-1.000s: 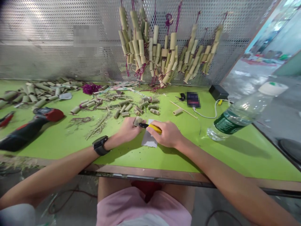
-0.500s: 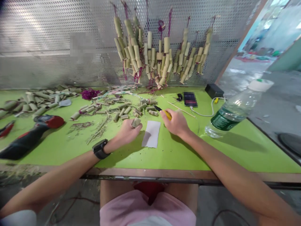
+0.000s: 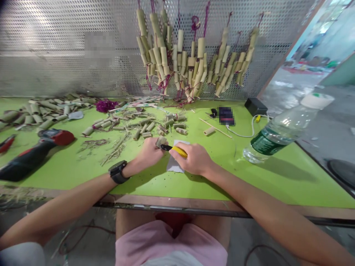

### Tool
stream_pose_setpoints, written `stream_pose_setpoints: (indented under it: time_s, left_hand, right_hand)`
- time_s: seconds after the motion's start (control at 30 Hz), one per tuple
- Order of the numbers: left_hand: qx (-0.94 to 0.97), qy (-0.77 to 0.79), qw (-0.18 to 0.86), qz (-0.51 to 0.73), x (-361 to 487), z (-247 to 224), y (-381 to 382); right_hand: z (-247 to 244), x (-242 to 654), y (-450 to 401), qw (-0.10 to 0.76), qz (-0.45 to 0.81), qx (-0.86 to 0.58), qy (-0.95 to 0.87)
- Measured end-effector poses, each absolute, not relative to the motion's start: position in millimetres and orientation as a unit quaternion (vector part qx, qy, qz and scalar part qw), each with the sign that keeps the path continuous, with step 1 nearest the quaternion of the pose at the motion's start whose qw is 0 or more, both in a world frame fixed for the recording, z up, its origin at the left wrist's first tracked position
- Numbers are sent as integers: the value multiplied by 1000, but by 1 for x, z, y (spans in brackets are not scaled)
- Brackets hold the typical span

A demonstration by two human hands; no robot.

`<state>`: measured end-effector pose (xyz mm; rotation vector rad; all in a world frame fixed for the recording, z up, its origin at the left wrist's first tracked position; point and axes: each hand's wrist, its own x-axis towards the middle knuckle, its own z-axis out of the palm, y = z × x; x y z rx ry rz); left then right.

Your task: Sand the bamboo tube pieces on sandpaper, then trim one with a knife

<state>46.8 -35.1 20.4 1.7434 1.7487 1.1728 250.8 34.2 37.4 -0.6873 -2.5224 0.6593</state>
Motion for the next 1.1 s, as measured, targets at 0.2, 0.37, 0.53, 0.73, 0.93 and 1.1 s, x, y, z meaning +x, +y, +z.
stream_pose_setpoints:
  time_s: [0.2, 0.37, 0.53, 0.73, 0.93, 1.1]
  left_hand:
    - [613, 634, 222, 416, 48, 20, -35]
    - [616, 628, 229, 417, 55, 29, -42]
    - [621, 633, 220, 407, 54, 31, -42]
    - [610, 639, 207, 421, 43, 19, -32]
    - [621, 627, 202, 424, 45, 17, -33]
    - [614, 627, 215, 429, 45, 19, -34]
  right_hand:
    - [36, 249, 31, 223, 203, -272, -914]
    - [27, 256, 60, 226, 220, -338, -887]
    - [31, 261, 79, 304, 217, -358, -856]
    - [39, 254, 43, 250, 269, -239, -899]
    - [33, 253, 39, 227, 261, -224, -911]
    - [35, 252, 38, 225, 236, -238, -915]
